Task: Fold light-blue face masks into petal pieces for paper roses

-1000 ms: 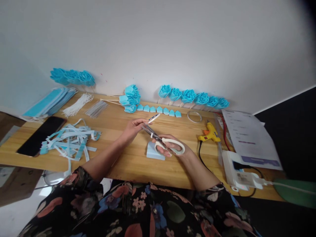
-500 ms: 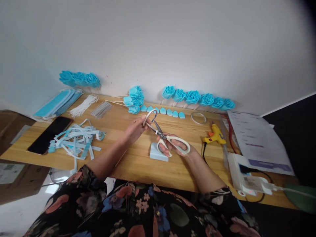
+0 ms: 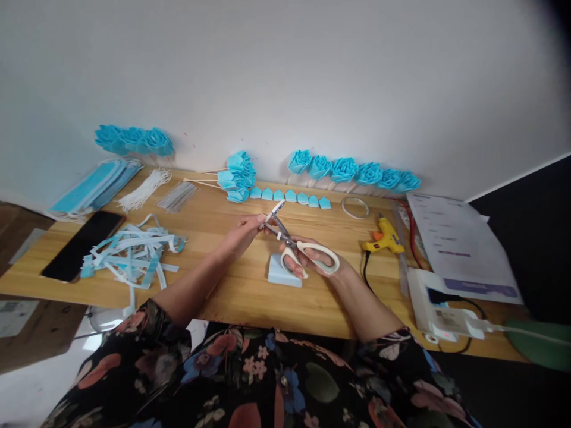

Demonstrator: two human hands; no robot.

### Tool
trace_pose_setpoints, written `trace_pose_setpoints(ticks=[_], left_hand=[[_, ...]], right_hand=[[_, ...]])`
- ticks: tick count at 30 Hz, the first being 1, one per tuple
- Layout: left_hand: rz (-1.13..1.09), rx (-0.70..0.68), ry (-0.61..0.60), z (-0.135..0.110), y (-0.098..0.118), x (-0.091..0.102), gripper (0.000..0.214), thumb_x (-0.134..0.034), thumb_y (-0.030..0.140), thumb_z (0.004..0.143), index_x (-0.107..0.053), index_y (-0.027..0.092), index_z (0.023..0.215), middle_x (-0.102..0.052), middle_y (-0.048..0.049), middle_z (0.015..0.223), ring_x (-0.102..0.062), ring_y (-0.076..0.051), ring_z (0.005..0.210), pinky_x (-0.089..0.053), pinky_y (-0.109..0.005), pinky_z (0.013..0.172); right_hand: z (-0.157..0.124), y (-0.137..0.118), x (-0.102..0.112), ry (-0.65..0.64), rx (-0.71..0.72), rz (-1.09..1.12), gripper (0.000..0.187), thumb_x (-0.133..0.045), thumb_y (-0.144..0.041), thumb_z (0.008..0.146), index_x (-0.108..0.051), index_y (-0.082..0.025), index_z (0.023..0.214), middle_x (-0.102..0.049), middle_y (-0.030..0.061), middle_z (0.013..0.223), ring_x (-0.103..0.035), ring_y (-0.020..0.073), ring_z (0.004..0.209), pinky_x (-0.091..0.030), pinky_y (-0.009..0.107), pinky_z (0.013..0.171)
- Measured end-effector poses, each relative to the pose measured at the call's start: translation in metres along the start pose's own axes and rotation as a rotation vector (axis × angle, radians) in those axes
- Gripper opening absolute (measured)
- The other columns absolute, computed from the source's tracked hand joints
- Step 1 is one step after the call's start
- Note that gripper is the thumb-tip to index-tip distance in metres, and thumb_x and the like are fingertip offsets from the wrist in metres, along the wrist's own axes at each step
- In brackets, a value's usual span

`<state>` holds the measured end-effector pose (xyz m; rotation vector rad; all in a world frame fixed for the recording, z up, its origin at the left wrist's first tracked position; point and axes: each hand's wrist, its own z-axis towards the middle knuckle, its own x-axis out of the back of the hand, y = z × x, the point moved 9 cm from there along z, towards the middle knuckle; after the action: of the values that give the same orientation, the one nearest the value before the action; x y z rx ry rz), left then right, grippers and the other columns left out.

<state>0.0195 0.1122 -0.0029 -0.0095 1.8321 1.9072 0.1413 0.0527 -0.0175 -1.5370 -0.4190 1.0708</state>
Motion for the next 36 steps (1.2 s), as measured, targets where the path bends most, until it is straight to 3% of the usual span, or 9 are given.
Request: trace_pose_setpoints(ticks=[6,12,26,36], left_hand=[[0.163,-0.032,-0.083,-0.004,-0.006,-0.006,0.047,-0.068,0.057,0.082,-0.065,0.015,0.061,-0.064,-0.0058,0.073,-0.057,-0.020,0.078,-0.041,-0.033,0.079],[0.226,-0.033,-0.127,-0.006,-0.013,-0.006,0.044,-0.067,0.054,0.084,-0.068,0.015,0.065,-0.067,-0.0059,0.077,-0.060,-0.021,0.081,-0.043,-0.034,0.081],[0.245,-0.041,-0.150,-0.008,-0.016,-0.007,0.036,-0.069,0.050,0.084,-0.072,0.016,0.072,-0.069,-0.0073,0.083,-0.063,-0.023,0.087,-0.047,-0.036,0.085],[0.138,-0.050,-0.203,-0.011,-0.002,-0.019,0.037,-0.063,0.049,0.087,-0.073,0.015,0.079,-0.068,-0.0082,0.085,-0.060,-0.024,0.089,-0.043,-0.036,0.090]], right_hand=[[0.001,-0.001,0.000,0.014,0.018,0.029,0.059,-0.061,-0.060,0.087,-0.058,-0.013,0.121,-0.058,0.0012,0.074,-0.054,0.0101,0.055,-0.043,0.020,0.045],[0.002,-0.002,-0.002,-0.002,0.019,0.048,0.059,-0.061,-0.061,0.087,-0.057,-0.013,0.121,-0.057,0.0004,0.071,-0.054,0.0106,0.054,-0.044,0.021,0.045],[0.000,0.005,0.005,-0.023,0.040,0.078,0.055,-0.059,-0.058,0.090,-0.057,-0.013,0.121,-0.058,0.0015,0.074,-0.057,0.0112,0.056,-0.047,0.022,0.046],[0.003,-0.008,-0.002,-0.021,0.112,0.149,0.045,-0.062,-0.050,0.091,-0.061,-0.012,0.115,-0.056,-0.0002,0.071,-0.043,0.0061,0.047,-0.039,0.018,0.038]])
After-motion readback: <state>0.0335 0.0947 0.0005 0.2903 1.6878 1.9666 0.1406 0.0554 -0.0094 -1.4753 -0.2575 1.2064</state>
